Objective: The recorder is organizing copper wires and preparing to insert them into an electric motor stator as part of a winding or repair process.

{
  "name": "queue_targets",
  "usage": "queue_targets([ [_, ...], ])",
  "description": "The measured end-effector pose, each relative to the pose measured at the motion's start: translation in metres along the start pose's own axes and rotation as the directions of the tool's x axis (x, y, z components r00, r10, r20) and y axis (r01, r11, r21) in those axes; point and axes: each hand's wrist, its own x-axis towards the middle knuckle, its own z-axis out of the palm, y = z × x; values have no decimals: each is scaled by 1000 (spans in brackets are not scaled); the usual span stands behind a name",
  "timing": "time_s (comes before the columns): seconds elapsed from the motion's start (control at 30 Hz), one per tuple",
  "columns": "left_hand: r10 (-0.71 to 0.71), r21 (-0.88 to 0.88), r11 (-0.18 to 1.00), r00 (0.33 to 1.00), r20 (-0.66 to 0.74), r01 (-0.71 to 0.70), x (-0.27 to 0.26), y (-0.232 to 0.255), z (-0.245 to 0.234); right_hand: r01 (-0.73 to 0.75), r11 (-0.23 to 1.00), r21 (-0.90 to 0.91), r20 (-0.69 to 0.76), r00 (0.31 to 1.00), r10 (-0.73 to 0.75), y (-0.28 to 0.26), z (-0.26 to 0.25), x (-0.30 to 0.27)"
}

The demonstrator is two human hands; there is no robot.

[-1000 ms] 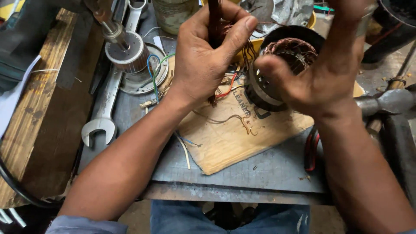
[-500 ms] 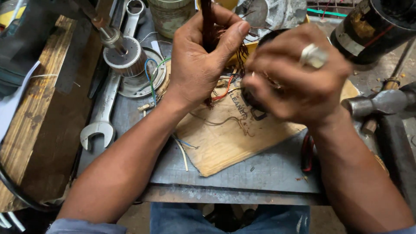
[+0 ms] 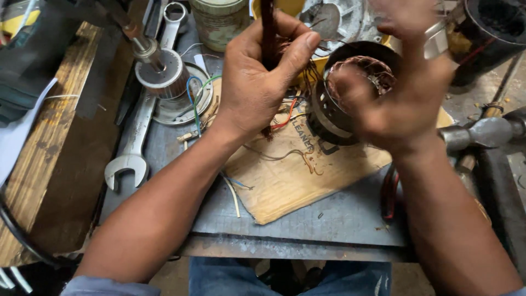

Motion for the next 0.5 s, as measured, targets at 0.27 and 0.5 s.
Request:
queue_targets([
  [0.27, 151, 131, 981, 987, -50, -144, -3, -3, 2, 132, 985, -107, 53, 990, -127, -7, 0, 5],
  [0.5, 236, 139, 969, 936, -260, -206, 2, -3, 1, 143, 979, -147, 77, 988, -132, -5, -1, 7],
])
